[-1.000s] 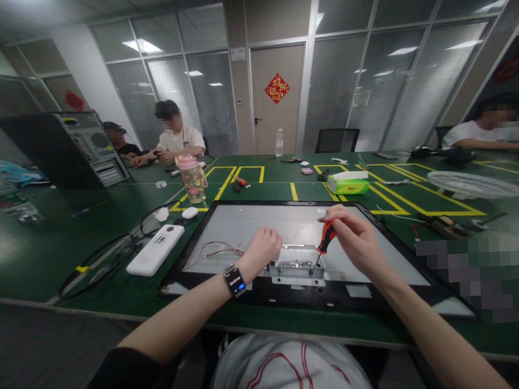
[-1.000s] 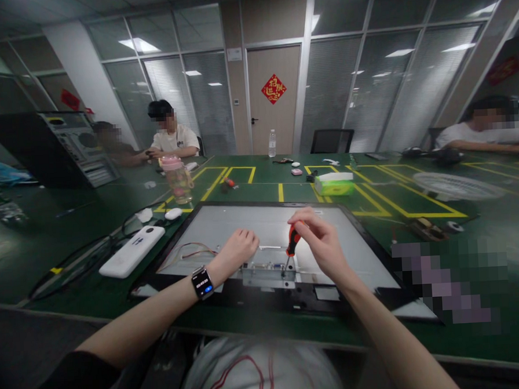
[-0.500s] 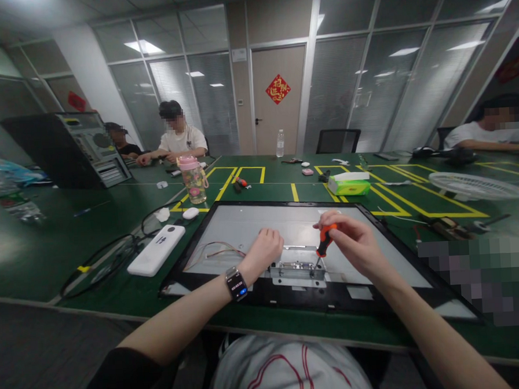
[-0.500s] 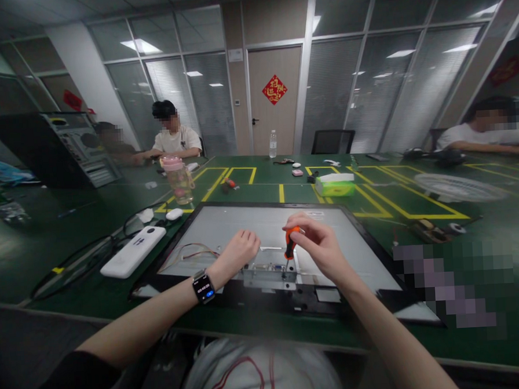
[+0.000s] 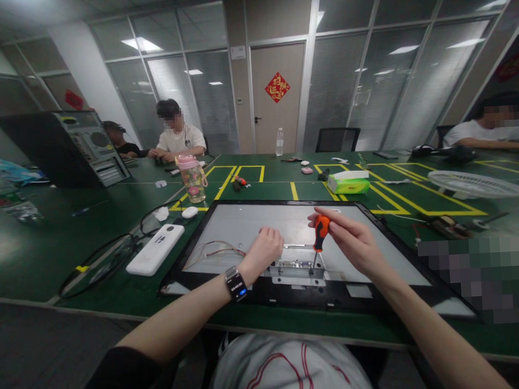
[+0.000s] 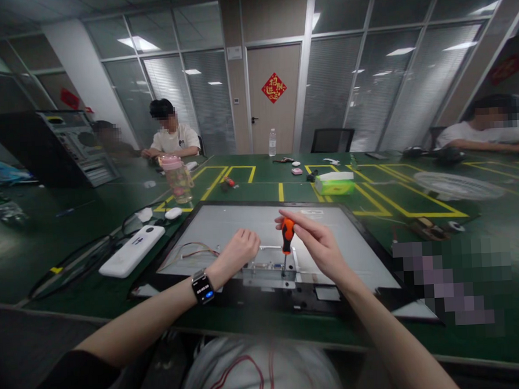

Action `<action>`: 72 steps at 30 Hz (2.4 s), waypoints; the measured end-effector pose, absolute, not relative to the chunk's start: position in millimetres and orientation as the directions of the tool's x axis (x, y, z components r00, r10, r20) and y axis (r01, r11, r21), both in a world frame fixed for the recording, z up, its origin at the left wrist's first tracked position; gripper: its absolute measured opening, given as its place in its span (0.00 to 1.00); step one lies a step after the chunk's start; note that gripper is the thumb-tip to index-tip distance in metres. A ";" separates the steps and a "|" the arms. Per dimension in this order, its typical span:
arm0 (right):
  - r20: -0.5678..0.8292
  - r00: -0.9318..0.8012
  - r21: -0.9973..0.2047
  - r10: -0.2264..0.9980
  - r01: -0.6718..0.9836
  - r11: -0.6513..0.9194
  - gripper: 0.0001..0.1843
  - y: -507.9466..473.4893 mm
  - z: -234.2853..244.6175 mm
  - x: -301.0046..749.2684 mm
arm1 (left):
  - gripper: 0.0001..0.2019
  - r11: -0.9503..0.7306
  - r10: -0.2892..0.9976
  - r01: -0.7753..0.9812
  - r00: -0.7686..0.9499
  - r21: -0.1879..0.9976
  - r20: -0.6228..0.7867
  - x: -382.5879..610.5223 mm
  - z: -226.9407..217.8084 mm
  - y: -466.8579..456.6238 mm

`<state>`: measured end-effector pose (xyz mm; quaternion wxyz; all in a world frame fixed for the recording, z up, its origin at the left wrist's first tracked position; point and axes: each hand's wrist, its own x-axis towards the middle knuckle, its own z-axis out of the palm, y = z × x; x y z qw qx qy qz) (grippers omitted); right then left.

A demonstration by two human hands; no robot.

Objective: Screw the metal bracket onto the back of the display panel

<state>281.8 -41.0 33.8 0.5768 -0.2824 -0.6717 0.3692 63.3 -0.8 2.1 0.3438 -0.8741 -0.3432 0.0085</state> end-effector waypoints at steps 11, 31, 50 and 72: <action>0.580 -0.100 -0.805 0.808 -0.216 0.552 0.07 -44.2 45.2 272.0 | 0.05 -0.535 0.603 0.603 0.763 -0.592 0.232 61.6 -1.7 1.7; 0.504 -0.125 -0.855 0.854 -0.211 0.474 0.11 -40.1 40.4 274.4 | 0.07 -0.654 0.643 0.687 0.725 -0.316 0.246 46.3 5.7 11.4; 0.464 -0.225 -0.879 0.857 -0.239 0.414 0.12 -43.6 42.3 278.7 | 0.11 -0.653 0.744 0.757 0.633 0.029 0.215 35.6 3.1 19.5; 0.519 -0.187 -0.846 0.834 -0.253 0.470 0.11 -42.4 42.1 275.6 | 0.11 -0.653 0.747 0.756 0.633 0.043 0.206 36.5 4.2 18.5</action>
